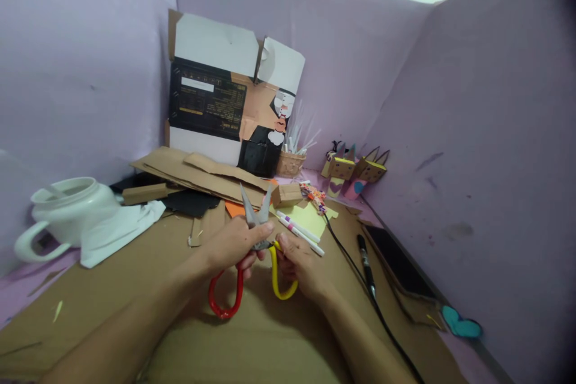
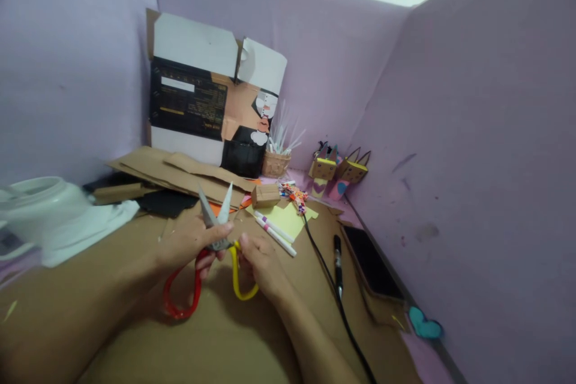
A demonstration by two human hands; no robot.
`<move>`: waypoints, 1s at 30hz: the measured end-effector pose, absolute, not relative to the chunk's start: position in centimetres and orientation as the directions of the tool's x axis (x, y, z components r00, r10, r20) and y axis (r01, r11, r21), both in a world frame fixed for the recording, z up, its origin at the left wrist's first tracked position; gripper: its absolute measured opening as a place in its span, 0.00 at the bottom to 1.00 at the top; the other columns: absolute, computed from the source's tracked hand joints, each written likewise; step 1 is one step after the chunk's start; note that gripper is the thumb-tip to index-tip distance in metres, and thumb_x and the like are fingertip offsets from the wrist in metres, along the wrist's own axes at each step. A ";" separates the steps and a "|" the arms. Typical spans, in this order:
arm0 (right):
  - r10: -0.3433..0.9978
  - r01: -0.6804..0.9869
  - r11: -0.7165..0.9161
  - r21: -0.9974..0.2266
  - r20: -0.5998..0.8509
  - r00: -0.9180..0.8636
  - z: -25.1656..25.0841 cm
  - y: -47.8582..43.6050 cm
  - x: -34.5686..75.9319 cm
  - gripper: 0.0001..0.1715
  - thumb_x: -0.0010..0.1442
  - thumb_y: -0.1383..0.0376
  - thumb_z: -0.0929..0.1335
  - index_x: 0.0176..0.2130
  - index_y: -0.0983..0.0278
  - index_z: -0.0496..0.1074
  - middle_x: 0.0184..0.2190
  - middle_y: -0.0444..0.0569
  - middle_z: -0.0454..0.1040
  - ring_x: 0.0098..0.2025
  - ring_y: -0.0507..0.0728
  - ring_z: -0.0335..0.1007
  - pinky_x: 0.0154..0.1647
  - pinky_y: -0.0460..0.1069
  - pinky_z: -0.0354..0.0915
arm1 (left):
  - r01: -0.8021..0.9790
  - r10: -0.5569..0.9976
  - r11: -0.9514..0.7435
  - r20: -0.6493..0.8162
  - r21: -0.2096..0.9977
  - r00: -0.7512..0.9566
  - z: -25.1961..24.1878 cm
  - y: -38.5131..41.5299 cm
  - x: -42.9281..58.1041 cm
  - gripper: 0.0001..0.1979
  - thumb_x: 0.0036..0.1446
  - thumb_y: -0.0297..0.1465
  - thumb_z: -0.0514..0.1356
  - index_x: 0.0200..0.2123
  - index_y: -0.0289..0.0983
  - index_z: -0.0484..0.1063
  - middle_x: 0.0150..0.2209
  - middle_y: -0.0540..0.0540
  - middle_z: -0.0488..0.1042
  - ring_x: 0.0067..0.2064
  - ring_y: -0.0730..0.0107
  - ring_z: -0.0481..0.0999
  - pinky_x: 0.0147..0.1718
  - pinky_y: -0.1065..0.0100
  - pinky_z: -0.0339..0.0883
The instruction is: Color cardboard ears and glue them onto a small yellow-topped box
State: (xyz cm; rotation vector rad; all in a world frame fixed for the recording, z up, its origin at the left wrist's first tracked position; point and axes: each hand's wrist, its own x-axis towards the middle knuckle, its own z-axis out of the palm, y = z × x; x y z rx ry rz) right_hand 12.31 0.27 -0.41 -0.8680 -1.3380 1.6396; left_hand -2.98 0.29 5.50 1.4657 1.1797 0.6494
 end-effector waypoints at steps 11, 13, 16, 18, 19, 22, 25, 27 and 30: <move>0.878 -0.221 -0.141 -0.965 -0.019 -0.479 -1.0 0.0 12.1 0.30 0.51 0.42 0.64 0.20 0.62 0.52 0.14 0.34 0.44 0.15 0.44 0.33 0.13 0.43 0.35 | 0.168 0.923 0.085 -0.141 0.982 0.359 4.9 0.4 -3.9 0.23 0.51 0.46 0.54 0.15 0.34 0.64 0.06 0.53 0.59 0.10 0.73 0.63 0.13 0.71 0.62; 0.874 -0.230 -0.141 -0.963 -0.012 -0.486 -1.1 -0.1 12.0 0.29 0.52 0.42 0.63 0.20 0.62 0.53 0.14 0.34 0.44 0.15 0.44 0.34 0.13 0.42 0.37 | 0.137 0.922 0.089 -0.133 0.987 0.363 4.7 0.5 -4.1 0.22 0.51 0.45 0.54 0.15 0.34 0.64 0.07 0.52 0.60 0.10 0.73 0.64 0.13 0.71 0.62; 0.896 -0.219 -0.094 -0.971 0.014 -0.444 -1.3 -0.2 11.8 0.28 0.53 0.43 0.62 0.21 0.62 0.54 0.13 0.34 0.46 0.14 0.45 0.39 0.12 0.42 0.43 | 0.105 0.920 0.108 -0.140 0.989 0.365 4.7 0.6 -4.4 0.22 0.52 0.44 0.54 0.15 0.33 0.66 0.07 0.52 0.60 0.11 0.73 0.64 0.13 0.72 0.61; 0.911 -0.206 -0.058 -0.977 0.033 -0.411 -1.5 -0.2 11.8 0.28 0.54 0.43 0.62 0.21 0.62 0.54 0.13 0.35 0.48 0.14 0.45 0.42 0.13 0.42 0.46 | 0.074 0.917 0.124 -0.143 0.989 0.372 4.8 0.8 -4.5 0.22 0.52 0.43 0.54 0.14 0.33 0.65 0.06 0.52 0.60 0.10 0.73 0.64 0.12 0.72 0.60; 0.916 -0.207 -0.049 -0.977 0.039 -0.400 -1.6 -0.1 11.8 0.28 0.54 0.43 0.61 0.20 0.62 0.54 0.13 0.35 0.48 0.14 0.45 0.42 0.13 0.42 0.47 | 0.058 0.916 0.131 -0.144 0.990 0.374 4.8 0.9 -4.5 0.22 0.52 0.43 0.54 0.14 0.34 0.64 0.06 0.52 0.59 0.10 0.74 0.63 0.12 0.72 0.59; 0.925 -0.251 -0.053 -0.967 0.047 -0.378 -1.8 -0.1 11.7 0.28 0.55 0.44 0.61 0.20 0.63 0.54 0.13 0.35 0.50 0.13 0.45 0.44 0.13 0.42 0.50 | 0.026 0.924 0.135 -0.135 0.990 0.357 4.8 1.2 -4.6 0.23 0.52 0.44 0.54 0.14 0.34 0.63 0.06 0.52 0.59 0.10 0.74 0.62 0.12 0.72 0.59; 0.924 -0.309 -0.069 -0.948 0.057 -0.379 -1.8 -0.2 11.6 0.26 0.55 0.46 0.63 0.21 0.63 0.57 0.13 0.35 0.51 0.13 0.45 0.46 0.13 0.42 0.53 | 0.045 0.916 0.123 -0.130 0.991 0.378 4.8 1.4 -4.7 0.24 0.52 0.46 0.54 0.14 0.33 0.64 0.06 0.52 0.59 0.09 0.75 0.60 0.12 0.72 0.57; 0.928 -0.367 -0.098 -0.925 0.048 -0.369 -1.6 -0.2 11.5 0.25 0.53 0.47 0.65 0.21 0.64 0.57 0.14 0.35 0.51 0.13 0.44 0.44 0.12 0.41 0.50 | 0.051 0.888 0.114 -0.125 0.992 0.442 5.0 1.5 -4.9 0.26 0.52 0.48 0.53 0.16 0.31 0.67 0.07 0.50 0.61 0.10 0.74 0.62 0.14 0.72 0.57; 0.949 -0.468 -0.166 -0.868 -0.012 -0.315 -1.2 -0.1 11.7 0.27 0.48 0.47 0.69 0.20 0.63 0.54 0.13 0.33 0.45 0.14 0.43 0.34 0.10 0.39 0.38 | -0.055 0.866 0.138 -0.094 0.989 0.492 5.4 1.6 -5.5 0.28 0.52 0.51 0.51 0.25 0.30 0.72 0.15 0.44 0.70 0.18 0.70 0.69 0.19 0.71 0.61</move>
